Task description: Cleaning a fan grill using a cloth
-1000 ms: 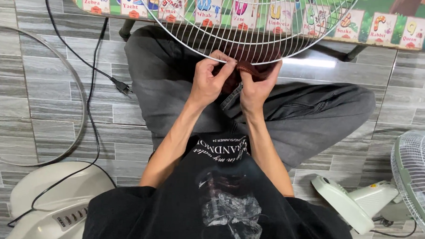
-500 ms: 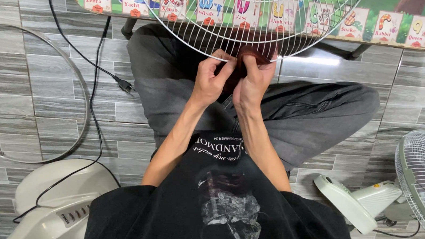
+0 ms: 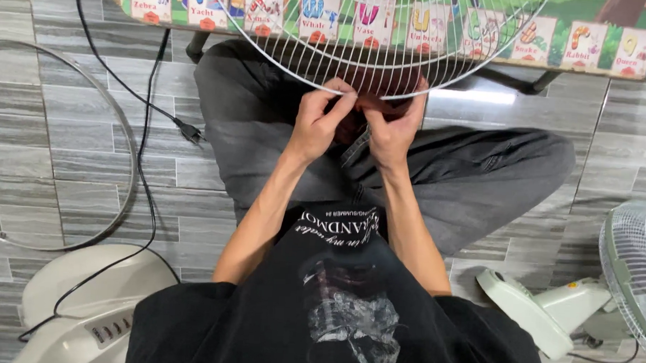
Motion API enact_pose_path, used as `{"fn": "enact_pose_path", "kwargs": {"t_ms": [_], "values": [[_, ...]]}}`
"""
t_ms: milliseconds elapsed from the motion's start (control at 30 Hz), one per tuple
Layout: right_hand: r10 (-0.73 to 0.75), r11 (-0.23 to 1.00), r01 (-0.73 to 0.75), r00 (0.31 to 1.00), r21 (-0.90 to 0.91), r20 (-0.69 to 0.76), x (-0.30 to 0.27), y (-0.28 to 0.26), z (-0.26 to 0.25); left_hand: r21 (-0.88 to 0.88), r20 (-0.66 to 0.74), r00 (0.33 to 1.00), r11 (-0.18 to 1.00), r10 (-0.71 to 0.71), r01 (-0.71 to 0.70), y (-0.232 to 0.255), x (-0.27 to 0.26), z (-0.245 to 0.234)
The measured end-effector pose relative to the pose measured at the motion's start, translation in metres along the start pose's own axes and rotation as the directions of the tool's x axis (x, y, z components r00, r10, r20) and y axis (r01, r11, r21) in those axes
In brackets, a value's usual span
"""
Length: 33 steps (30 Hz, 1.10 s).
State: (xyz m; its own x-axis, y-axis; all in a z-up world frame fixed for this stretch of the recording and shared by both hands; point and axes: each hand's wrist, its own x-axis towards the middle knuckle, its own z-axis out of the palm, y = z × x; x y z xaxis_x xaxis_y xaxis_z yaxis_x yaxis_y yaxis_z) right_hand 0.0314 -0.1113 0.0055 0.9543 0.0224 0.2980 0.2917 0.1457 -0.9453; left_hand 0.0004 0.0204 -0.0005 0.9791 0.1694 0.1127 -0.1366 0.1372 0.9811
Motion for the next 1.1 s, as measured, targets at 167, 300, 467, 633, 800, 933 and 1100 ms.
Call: {"fn": "enact_pose_path", "kwargs": {"t_ms": [167,300,467,633,800,933,1100], "values": [[0.049,0.996,-0.049,0.999,0.074,0.002,0.002,-0.008,-0.001,-0.025,-0.054,0.999,1.000,0.003,-0.005,-0.002,-0.008,-0.002],[0.094,0.989,-0.093,0.996,0.114,-0.009,0.000,-0.009,0.001,0.012,-0.104,0.994,1.000,0.029,-0.027,-0.011,-0.011,-0.002],[0.324,0.882,-0.280,0.944,0.380,-0.056,-0.011,-0.002,-0.025,-0.039,-0.097,0.995,0.999,-0.028,0.024,-0.008,-0.013,0.004],[0.466,0.643,-0.301,0.883,0.704,-0.048,-0.016,-0.012,-0.044,-0.058,-0.045,0.998,0.997,-0.048,0.046,-0.006,-0.010,0.023],[0.432,0.793,-0.382,0.902,0.474,0.004,-0.020,0.025,-0.060,0.007,-0.039,0.998,0.998,-0.057,0.058,-0.009,-0.005,0.034],[0.324,0.928,-0.297,0.941,0.223,-0.097,-0.025,0.042,-0.054,0.066,-0.067,0.998,0.998,-0.008,0.012,-0.008,-0.007,0.034],[0.236,0.970,-0.229,0.968,0.081,-0.086,-0.020,0.040,-0.048,0.069,-0.130,0.991,0.998,0.023,-0.014,-0.004,0.000,0.039]]}}
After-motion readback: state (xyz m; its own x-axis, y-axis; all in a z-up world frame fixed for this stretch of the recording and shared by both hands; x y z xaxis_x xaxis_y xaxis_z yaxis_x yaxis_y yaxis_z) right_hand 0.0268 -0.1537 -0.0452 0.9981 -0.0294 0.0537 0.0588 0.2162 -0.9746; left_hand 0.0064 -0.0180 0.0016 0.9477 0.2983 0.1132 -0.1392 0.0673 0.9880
